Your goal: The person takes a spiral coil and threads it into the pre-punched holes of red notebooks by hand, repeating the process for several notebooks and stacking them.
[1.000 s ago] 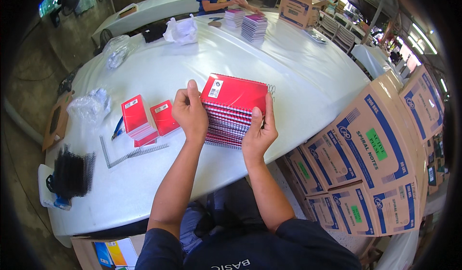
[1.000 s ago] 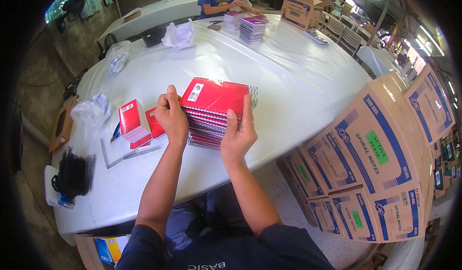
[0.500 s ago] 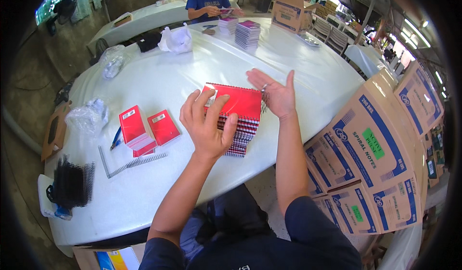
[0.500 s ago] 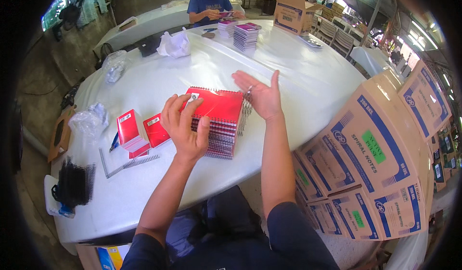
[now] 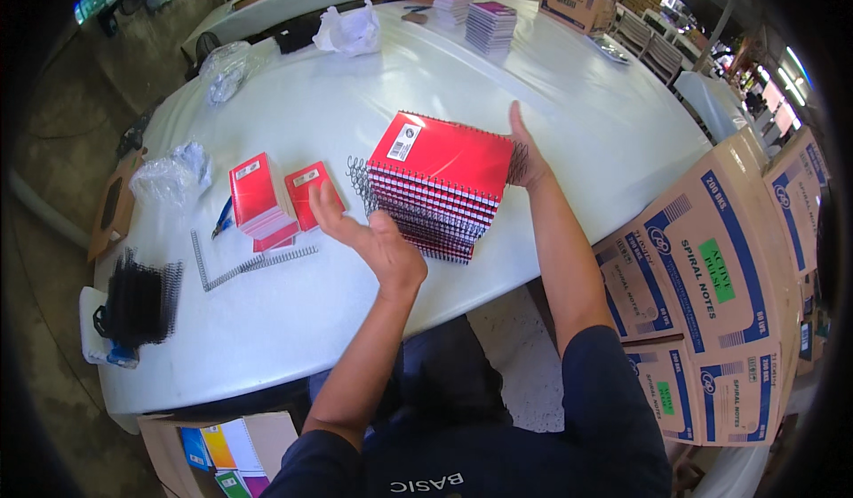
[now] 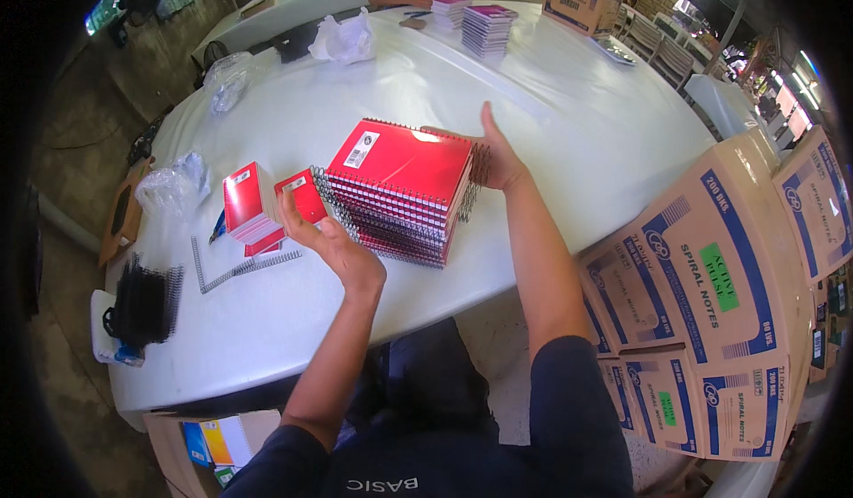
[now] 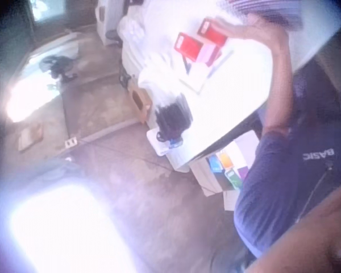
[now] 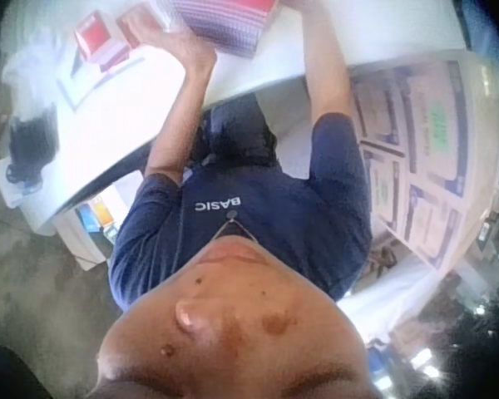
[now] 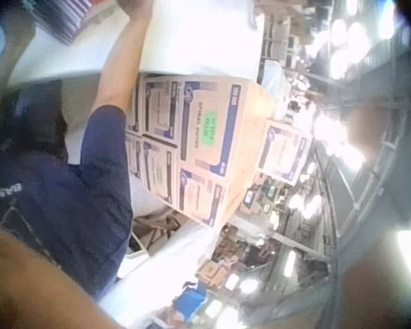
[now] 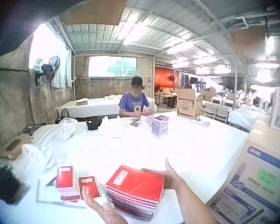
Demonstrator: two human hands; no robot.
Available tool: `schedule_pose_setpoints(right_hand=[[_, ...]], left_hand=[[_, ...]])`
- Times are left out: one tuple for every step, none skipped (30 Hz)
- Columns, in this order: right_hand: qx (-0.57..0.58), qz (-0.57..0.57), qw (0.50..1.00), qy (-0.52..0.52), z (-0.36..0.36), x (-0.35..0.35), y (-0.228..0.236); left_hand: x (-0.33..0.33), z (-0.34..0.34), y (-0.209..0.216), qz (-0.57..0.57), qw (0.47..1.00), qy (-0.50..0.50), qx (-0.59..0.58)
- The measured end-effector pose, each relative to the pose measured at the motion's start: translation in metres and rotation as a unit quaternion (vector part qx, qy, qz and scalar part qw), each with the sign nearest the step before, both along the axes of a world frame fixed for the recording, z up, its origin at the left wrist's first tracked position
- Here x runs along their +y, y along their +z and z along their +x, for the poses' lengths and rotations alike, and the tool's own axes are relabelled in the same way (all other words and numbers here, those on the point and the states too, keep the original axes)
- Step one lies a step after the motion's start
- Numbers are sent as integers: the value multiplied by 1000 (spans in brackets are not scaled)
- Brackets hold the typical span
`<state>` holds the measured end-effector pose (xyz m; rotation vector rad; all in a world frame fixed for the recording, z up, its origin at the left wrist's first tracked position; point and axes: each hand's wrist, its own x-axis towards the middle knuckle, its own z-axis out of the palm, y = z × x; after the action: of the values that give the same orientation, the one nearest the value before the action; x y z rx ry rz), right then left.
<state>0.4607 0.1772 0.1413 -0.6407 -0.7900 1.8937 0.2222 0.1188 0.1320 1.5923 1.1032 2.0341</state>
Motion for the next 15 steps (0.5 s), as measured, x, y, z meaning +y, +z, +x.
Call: schedule_pose_setpoints(right_hand=[[3,-6,1000,-1,-1,6,-12],[-57,-23,997,-36,-7,14,-24],[-119,-38,990,-68,-20,20,-28],[-190,26,977,-92,-29,19,-33],[-239,56,963,-109,-34,22,-35],[-255,62,958,-114,-37,23,-39],[-267,66,954,-117,-40,25,-42],[-270,66,953,-118,-40,27,-44],[-274,65,953,-115,-39,27,-46],[-269,60,955,-112,-39,28,-48],[-265,57,956,-112,-38,29,-50],[-259,54,958,-111,-37,29,-52],[-254,49,960,-108,-37,28,-54],[-247,46,962,-106,-36,28,-56],[-239,43,965,-102,-35,28,-56]], left_hand=[[-7,4,-10,-6,1000,-1,3],[-12,10,-23,-67,997,-11,-43],[-17,15,-34,-126,988,-19,-91],[-22,19,-45,-143,985,-36,-86],[-24,28,-50,-147,985,-35,-83],[-25,38,-53,-137,984,-46,-101],[-26,48,-56,-128,983,-57,-118],[-25,58,-54,-155,979,-50,-119],[-24,67,-54,-158,979,-50,-118],[-23,75,-54,-155,983,-8,-98],[-22,81,-54,-151,985,33,-78],[-22,85,-54,-161,983,50,-75],[-22,87,-54,-163,982,50,-75],[-22,89,-54,-151,984,67,-63],[-22,90,-54,-138,986,84,-51]])
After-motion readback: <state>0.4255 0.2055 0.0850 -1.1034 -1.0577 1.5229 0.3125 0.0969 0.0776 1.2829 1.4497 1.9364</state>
